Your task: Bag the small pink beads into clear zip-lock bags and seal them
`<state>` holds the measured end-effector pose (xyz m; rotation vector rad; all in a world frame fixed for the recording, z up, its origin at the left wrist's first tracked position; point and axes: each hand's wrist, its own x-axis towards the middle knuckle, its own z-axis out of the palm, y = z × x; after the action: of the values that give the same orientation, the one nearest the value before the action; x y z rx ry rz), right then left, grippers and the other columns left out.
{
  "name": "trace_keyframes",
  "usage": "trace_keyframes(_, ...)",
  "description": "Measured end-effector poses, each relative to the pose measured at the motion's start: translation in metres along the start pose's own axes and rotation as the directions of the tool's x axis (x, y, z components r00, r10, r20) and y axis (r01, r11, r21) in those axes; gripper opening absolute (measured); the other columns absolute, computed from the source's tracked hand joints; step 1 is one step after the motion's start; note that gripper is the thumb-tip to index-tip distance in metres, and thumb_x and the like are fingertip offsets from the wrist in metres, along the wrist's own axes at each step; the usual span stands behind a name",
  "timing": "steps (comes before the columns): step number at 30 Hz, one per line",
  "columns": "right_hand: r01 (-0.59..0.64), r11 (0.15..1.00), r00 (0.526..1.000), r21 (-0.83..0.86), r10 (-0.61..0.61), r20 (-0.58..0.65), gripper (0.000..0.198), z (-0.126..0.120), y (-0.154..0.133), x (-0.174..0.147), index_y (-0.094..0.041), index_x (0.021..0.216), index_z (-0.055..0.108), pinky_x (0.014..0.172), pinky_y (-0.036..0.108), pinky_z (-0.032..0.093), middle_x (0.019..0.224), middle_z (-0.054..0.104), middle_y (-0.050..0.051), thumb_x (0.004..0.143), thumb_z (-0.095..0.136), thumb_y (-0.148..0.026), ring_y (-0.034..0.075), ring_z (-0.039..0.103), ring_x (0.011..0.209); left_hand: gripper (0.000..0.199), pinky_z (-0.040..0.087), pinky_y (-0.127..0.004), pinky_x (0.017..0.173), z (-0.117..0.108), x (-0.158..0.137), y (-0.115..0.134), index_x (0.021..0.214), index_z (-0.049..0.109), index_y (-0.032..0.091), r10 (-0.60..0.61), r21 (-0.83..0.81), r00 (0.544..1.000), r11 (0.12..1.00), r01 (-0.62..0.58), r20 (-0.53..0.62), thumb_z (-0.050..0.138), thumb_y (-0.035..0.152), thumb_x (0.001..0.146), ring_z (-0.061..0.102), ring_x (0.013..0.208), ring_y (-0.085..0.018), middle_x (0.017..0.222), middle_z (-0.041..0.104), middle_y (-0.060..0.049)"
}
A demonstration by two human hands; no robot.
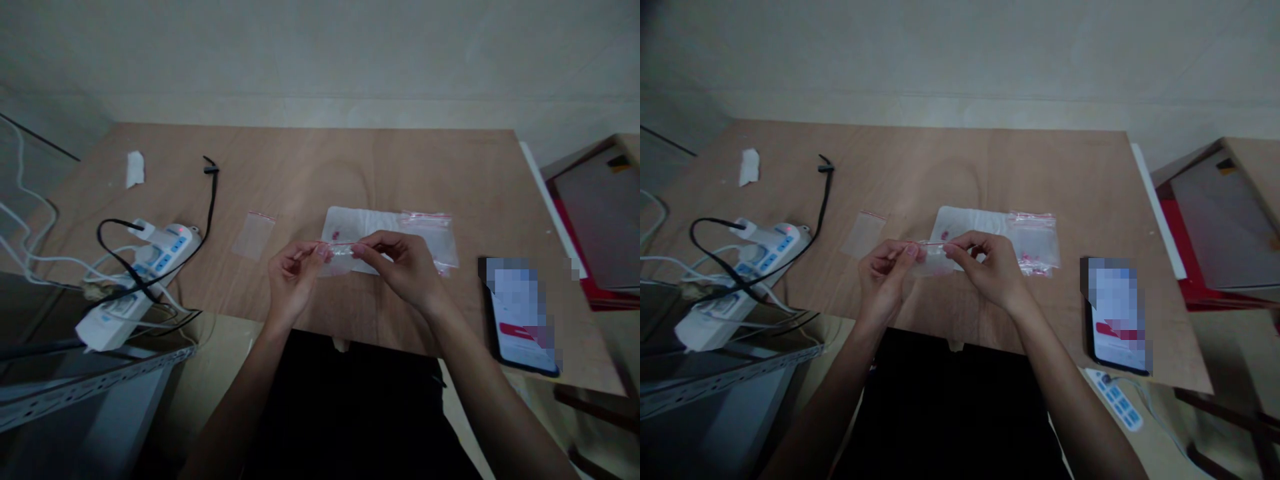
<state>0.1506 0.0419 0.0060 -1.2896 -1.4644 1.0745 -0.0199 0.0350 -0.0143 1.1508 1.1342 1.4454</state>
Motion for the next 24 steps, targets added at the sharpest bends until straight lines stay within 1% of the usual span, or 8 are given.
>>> trace_keyframes(3,0.036,0.993,0.999,-0.111,-0.038,-0.021,0.016,-0.004,-0.006,-0.002,-0.018,0.069,0.071,0.059,0.029,0.044,0.067,0.072,0.002,0.079,0.069,-0.031,0.015,0.060,0.062,0.023,0.056,-0.023,0.064,0.000,0.002,0.003,0.077,0.074,0.019,-0.048,0.037,0.995,0.998,0.045,0.089,0.078,0.042,0.074,0.069,0.064,-0.013,0.070,0.074,-0.002)
trace_keyframes(5,0.041,0.992,0.999,-0.116,-0.043,-0.011,0.016,-0.005,-0.008,-0.003,-0.018,0.070,0.071,0.059,0.028,0.043,0.067,0.071,0.002,0.079,0.069,-0.031,0.014,0.059,0.062,0.023,0.057,-0.025,0.065,0.000,0.004,0.006,0.077,0.074,0.018,-0.076,0.076,0.988,0.995,0.067,0.132,0.078,0.040,0.074,0.070,0.065,-0.014,0.072,0.076,-0.003)
trace_keyframes(10,-0.042,0.993,0.999,0.115,0.039,0.025,0.019,0.003,-0.006,-0.006,-0.019,0.082,0.074,0.062,0.029,0.047,0.081,0.076,0.005,0.076,0.072,-0.037,0.017,0.066,0.071,0.020,0.058,-0.026,0.066,0.005,0.003,0.006,0.071,0.072,0.018,-0.036,0.077,0.993,0.997,0.027,0.112,0.079,0.037,0.073,0.072,0.067,-0.015,0.074,0.077,-0.004)
trace_keyframes(13,-0.072,0.985,0.997,0.157,0.068,0.027,0.021,0.006,-0.004,-0.006,-0.019,0.075,0.075,0.062,0.030,0.048,0.074,0.075,0.004,0.075,0.074,-0.040,0.016,0.065,0.066,0.022,0.058,-0.025,0.064,0.008,0.002,0.005,0.073,0.072,0.018,-0.041,0.096,0.990,0.995,0.028,0.137,0.076,0.039,0.076,0.072,0.065,-0.015,0.073,0.077,-0.004)
trace_keyframes(15,-0.062,0.989,0.998,0.138,0.060,0.018,0.022,0.005,-0.004,-0.007,-0.019,0.072,0.075,0.061,0.030,0.047,0.070,0.074,0.004,0.073,0.076,-0.041,0.016,0.064,0.063,0.022,0.058,-0.025,0.065,0.008,0.002,0.004,0.076,0.073,0.018,-0.052,0.099,0.983,0.995,0.034,0.178,0.075,0.041,0.076,0.072,0.067,-0.015,0.075,0.078,-0.005)
trace_keyframes(18,-0.048,0.995,0.999,0.088,0.049,-0.001,0.020,0.001,-0.004,-0.008,-0.019,0.072,0.076,0.061,0.030,0.049,0.071,0.075,0.005,0.074,0.076,-0.039,0.016,0.065,0.064,0.021,0.059,-0.027,0.068,0.009,0.003,0.005,0.080,0.075,0.020,-0.056,0.101,0.969,0.994,0.032,0.240,0.078,0.040,0.073,0.073,0.072,-0.016,0.082,0.079,-0.005)
trace_keyframes(22,-0.042,0.997,0.998,0.071,0.039,0.048,0.019,-0.005,-0.005,-0.011,-0.021,0.078,0.078,0.064,0.031,0.053,0.076,0.077,0.004,0.080,0.069,-0.038,0.018,0.069,0.069,0.016,0.059,-0.026,0.064,0.011,0.002,0.005,0.076,0.075,0.021,-0.033,0.143,0.972,0.990,0.000,0.232,0.077,0.037,0.075,0.073,0.069,-0.017,0.078,0.079,-0.003)
trace_keyframes(24,0.000,1.000,0.999,-0.021,0.001,0.042,0.018,-0.009,-0.008,-0.013,-0.022,0.080,0.079,0.063,0.029,0.053,0.076,0.078,0.004,0.083,0.065,-0.032,0.018,0.070,0.069,0.013,0.058,-0.027,0.066,0.013,0.001,0.005,0.078,0.075,0.020,0.021,0.219,0.975,0.973,-0.070,0.220,0.074,0.034,0.078,0.073,0.070,-0.016,0.078,0.079,-0.003)
